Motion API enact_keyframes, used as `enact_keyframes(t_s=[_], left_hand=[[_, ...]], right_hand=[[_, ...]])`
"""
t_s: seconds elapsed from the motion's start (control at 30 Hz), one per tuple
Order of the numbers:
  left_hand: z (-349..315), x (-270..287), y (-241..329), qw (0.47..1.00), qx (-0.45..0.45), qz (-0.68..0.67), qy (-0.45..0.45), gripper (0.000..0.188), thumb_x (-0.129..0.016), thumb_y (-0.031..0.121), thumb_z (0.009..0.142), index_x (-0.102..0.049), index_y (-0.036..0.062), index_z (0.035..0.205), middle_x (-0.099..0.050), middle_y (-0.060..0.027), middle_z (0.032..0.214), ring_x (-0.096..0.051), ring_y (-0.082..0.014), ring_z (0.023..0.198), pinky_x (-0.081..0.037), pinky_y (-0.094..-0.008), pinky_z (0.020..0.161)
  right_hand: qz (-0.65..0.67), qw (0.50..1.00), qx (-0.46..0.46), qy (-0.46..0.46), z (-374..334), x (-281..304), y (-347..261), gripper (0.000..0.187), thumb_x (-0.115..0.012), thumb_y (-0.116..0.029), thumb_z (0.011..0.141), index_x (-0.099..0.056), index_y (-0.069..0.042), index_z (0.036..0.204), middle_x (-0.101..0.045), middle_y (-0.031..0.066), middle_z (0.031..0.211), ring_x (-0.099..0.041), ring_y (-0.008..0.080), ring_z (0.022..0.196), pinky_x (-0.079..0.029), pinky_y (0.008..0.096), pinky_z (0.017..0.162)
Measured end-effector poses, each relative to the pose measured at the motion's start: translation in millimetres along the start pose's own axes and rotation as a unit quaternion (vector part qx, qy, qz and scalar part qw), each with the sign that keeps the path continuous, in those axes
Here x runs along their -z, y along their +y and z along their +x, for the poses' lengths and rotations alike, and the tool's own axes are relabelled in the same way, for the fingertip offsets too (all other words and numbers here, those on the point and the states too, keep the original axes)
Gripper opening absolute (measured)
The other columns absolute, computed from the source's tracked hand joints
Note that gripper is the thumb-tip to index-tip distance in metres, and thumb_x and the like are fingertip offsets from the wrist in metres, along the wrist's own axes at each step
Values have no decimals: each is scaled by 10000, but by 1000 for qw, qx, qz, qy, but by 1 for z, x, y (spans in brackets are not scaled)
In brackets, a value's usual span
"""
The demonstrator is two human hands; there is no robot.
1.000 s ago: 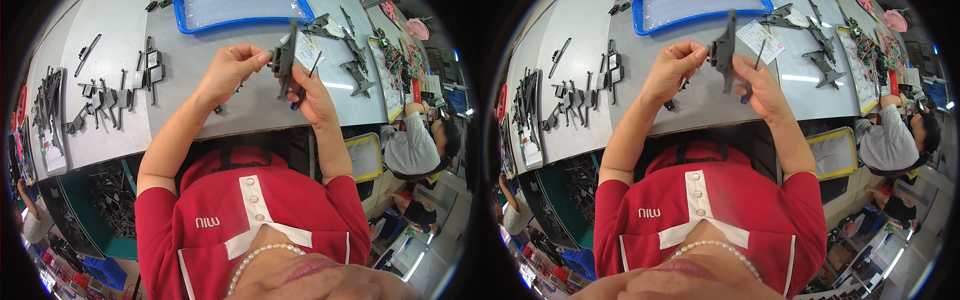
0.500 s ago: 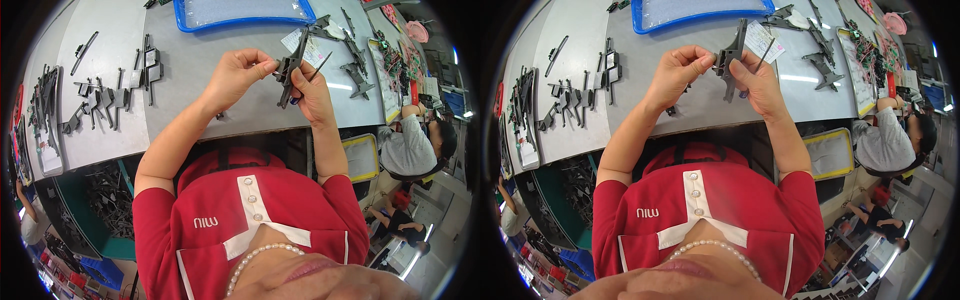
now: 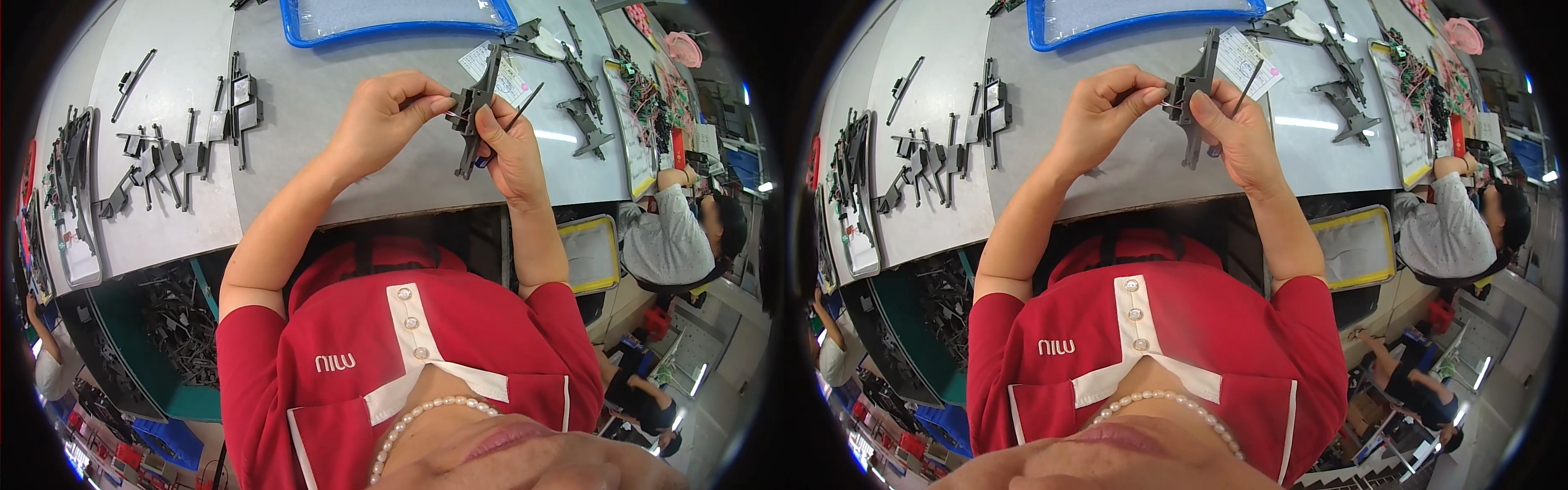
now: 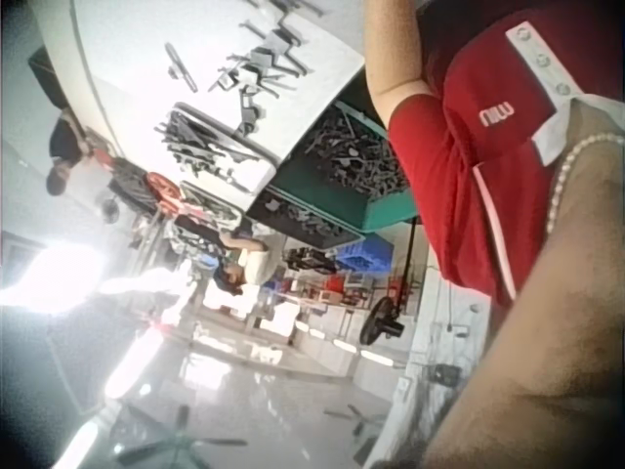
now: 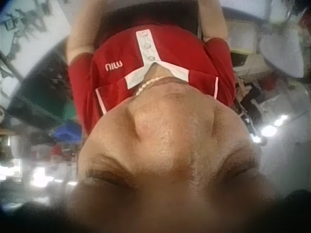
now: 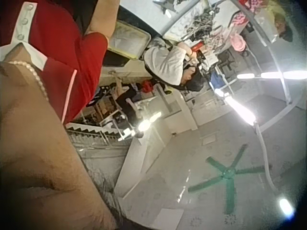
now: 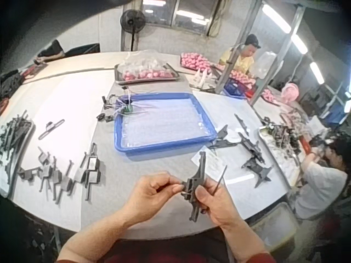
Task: Assembling small plastic and electronic components using a screwdriver.
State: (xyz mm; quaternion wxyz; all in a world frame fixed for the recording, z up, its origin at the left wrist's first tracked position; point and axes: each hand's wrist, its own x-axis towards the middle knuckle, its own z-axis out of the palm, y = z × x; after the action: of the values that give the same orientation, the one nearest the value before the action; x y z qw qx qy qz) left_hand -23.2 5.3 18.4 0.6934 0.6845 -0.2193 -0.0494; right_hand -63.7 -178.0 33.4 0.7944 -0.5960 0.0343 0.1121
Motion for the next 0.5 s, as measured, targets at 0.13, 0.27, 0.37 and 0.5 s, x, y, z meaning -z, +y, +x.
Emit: enact_keyframes(t_s=[0.13,0.27,0.37,0.5], left_hand=[[-1,-1,1,1000,0,-7,-3,132,-624,97,839,-648,-20,894,-619,-62,760,-516,-109,693,-426,-260,628],[-2,-3,0,1000,12,-23,2,136,-623,100,841,-647,-23,894,-621,-60,764,-515,-102,696,-427,-251,631],[-2,-2,2,999,35,-25,-3,147,-612,117,861,-643,-18,910,-614,-29,791,-516,-79,728,-428,-227,660],[-2,1,4,997,70,-27,-20,167,-606,153,879,-636,-4,928,-600,13,810,-511,-53,757,-423,-201,689]], right_hand=[[-21,1000,17,7,0,-2,1,230,-640,-238,863,-577,-64,1000,-624,-39,837,-422,-27,612,-253,136,509],[-28,999,30,-9,1,-3,3,225,-635,-231,867,-574,-56,994,-623,-31,847,-467,-16,658,-301,134,542],[-26,997,69,22,3,-12,7,215,-628,-223,872,-573,-47,982,-621,-17,863,-516,6,724,-369,143,605],[-61,995,77,16,1,-11,1,213,-613,-190,881,-576,-30,1017,-622,-8,857,-546,35,740,-404,160,626]])
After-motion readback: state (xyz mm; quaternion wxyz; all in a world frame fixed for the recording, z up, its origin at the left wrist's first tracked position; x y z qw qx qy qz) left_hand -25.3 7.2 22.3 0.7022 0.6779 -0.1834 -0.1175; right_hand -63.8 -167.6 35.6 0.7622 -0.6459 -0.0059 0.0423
